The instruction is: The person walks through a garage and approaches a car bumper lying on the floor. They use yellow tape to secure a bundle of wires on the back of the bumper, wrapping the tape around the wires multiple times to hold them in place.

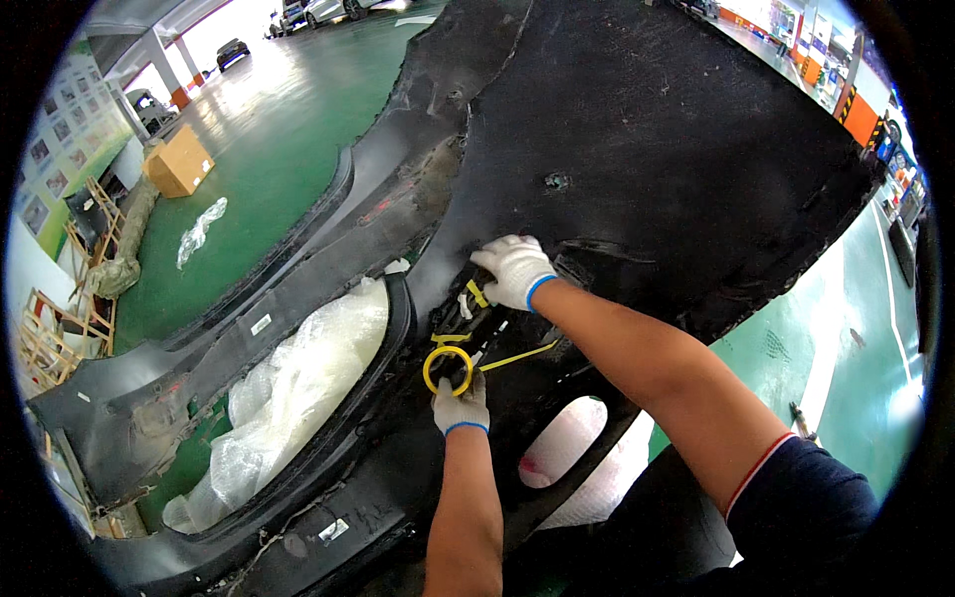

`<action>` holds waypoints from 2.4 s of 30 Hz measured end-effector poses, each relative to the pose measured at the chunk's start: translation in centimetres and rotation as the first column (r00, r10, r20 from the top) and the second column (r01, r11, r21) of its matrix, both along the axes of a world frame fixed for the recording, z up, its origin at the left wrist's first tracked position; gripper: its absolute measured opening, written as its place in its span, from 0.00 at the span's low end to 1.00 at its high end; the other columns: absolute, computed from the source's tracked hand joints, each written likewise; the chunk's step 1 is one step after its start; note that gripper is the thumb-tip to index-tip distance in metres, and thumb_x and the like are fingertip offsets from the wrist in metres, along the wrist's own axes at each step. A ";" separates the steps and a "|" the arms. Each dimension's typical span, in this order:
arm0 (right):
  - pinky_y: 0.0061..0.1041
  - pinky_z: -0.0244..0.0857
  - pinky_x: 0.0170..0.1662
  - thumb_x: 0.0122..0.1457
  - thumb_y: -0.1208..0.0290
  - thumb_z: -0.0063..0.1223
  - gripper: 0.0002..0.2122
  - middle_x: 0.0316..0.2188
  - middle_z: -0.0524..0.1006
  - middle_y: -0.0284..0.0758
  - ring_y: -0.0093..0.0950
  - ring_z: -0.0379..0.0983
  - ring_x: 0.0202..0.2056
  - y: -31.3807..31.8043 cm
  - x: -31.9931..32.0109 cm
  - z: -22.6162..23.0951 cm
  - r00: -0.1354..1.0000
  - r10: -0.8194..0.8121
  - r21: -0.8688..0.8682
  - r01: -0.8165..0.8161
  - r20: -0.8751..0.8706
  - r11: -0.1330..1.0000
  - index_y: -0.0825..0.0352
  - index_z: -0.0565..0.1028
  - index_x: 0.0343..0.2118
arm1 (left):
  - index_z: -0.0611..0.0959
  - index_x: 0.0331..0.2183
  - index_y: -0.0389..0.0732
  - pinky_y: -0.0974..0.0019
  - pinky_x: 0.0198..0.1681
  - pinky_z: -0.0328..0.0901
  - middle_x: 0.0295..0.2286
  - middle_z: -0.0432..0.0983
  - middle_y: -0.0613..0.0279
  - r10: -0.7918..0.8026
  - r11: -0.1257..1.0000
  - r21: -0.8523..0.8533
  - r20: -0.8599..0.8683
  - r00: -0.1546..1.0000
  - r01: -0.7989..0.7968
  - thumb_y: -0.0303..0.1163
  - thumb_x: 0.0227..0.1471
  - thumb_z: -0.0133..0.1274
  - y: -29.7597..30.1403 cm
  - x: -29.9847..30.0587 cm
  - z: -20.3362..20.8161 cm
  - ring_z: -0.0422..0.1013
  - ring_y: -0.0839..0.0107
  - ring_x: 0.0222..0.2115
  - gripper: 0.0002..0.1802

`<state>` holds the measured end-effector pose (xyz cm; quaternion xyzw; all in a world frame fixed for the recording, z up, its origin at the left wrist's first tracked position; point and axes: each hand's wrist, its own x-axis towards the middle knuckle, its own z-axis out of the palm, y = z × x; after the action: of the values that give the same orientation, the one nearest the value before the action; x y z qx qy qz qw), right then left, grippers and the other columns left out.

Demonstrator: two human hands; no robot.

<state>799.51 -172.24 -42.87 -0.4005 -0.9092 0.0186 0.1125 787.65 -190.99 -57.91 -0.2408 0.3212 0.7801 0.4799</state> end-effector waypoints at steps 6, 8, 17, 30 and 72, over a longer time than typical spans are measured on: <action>0.47 0.59 0.61 0.54 0.56 0.60 0.23 0.53 0.78 0.36 0.37 0.72 0.58 0.9 -1.3 -0.6 0.980 0.010 -0.281 0.047 0.198 0.958 0.46 0.79 0.56 | 0.71 0.53 0.37 0.46 0.56 0.74 0.51 0.72 0.47 0.030 0.996 0.084 -0.131 0.991 -0.019 0.30 0.67 0.49 -0.8 -0.3 2.8 0.74 0.52 0.50 0.16; 0.46 0.60 0.60 0.54 0.58 0.59 0.20 0.51 0.79 0.35 0.37 0.73 0.57 0.4 -0.3 -0.9 0.989 0.050 -0.279 -0.010 0.138 0.960 0.45 0.81 0.53 | 0.70 0.52 0.36 0.47 0.56 0.74 0.52 0.71 0.46 -0.026 0.992 0.119 -0.223 0.975 0.053 0.30 0.66 0.50 0.3 -0.9 3.8 0.73 0.52 0.52 0.16; 0.41 0.59 0.62 0.53 0.65 0.63 0.17 0.48 0.80 0.33 0.37 0.74 0.55 -2.1 2.4 -2.2 0.998 0.037 -0.226 -0.023 0.059 0.974 0.48 0.83 0.47 | 0.75 0.51 0.37 0.47 0.55 0.72 0.47 0.74 0.51 -0.199 0.980 -0.046 -0.315 0.928 0.195 0.35 0.68 0.50 6.0 -2.8 5.8 0.72 0.55 0.48 0.15; 0.50 0.49 0.69 0.54 0.68 0.60 0.11 0.47 0.80 0.36 0.40 0.72 0.56 -3.4 2.6 -3.0 0.988 0.088 -0.230 -0.056 0.130 0.972 0.49 0.83 0.41 | 0.74 0.49 0.36 0.53 0.49 0.75 0.46 0.73 0.51 -0.304 0.921 0.076 -0.476 0.825 0.383 0.19 0.58 0.56 8.9 -5.4 7.8 0.74 0.56 0.45 0.17; 0.38 0.73 0.52 0.60 0.68 0.61 0.15 0.45 0.83 0.44 0.44 0.80 0.47 10.7 -0.3 -3.9 0.994 -0.012 -0.426 -0.035 -0.108 0.904 0.58 0.81 0.50 | 0.81 0.50 0.35 0.56 0.53 0.68 0.46 0.80 0.43 -0.587 0.783 -0.576 -0.809 -0.026 0.235 0.31 0.61 0.55 16.0 -1.4 0.6 0.76 0.48 0.49 0.17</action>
<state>799.17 -161.50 -46.75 -0.4083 -0.8781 0.2393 0.0708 786.28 -175.02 -57.29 0.3738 0.7099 0.5030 0.3214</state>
